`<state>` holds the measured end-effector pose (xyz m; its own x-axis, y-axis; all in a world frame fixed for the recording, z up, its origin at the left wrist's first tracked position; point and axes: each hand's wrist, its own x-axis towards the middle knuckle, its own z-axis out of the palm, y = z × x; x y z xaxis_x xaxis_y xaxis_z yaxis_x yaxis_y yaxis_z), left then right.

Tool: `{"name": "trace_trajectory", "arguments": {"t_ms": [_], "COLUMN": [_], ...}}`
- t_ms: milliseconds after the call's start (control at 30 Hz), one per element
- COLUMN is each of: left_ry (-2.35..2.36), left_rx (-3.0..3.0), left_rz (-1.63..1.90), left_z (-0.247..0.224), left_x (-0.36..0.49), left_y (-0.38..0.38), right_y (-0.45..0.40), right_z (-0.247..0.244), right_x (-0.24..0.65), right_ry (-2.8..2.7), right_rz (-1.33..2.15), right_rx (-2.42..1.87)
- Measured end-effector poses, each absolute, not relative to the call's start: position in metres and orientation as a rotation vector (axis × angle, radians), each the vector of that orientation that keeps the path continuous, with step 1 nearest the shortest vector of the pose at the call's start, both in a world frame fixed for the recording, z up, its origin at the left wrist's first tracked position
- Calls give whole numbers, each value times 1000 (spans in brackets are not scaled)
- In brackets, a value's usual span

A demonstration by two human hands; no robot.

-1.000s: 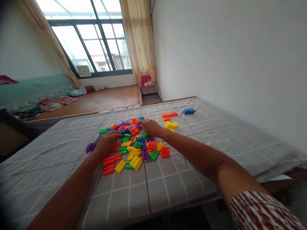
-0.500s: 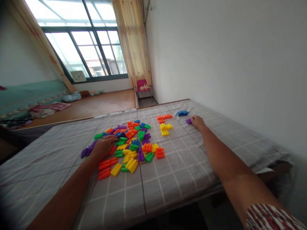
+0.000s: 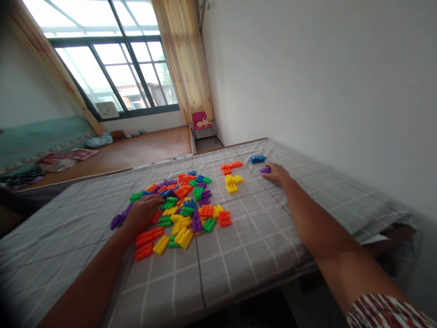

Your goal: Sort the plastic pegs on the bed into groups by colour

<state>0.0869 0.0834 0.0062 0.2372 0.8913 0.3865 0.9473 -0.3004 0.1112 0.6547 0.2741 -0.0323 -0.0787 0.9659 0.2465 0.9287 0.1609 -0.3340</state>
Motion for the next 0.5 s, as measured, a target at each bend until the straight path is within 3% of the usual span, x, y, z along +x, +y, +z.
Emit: {"name": "trace_trajectory", "arguments": {"t_ms": [500], "left_ry": [-1827], "left_rx": [-2305], "left_rz": [-560], "left_z": [14], "left_x": [91], "left_y": [76], "right_y": [259], "right_z": [-29], "right_x": [641], "right_ry": [-2006], "right_rz": [31], "right_rx": [-1809]}}
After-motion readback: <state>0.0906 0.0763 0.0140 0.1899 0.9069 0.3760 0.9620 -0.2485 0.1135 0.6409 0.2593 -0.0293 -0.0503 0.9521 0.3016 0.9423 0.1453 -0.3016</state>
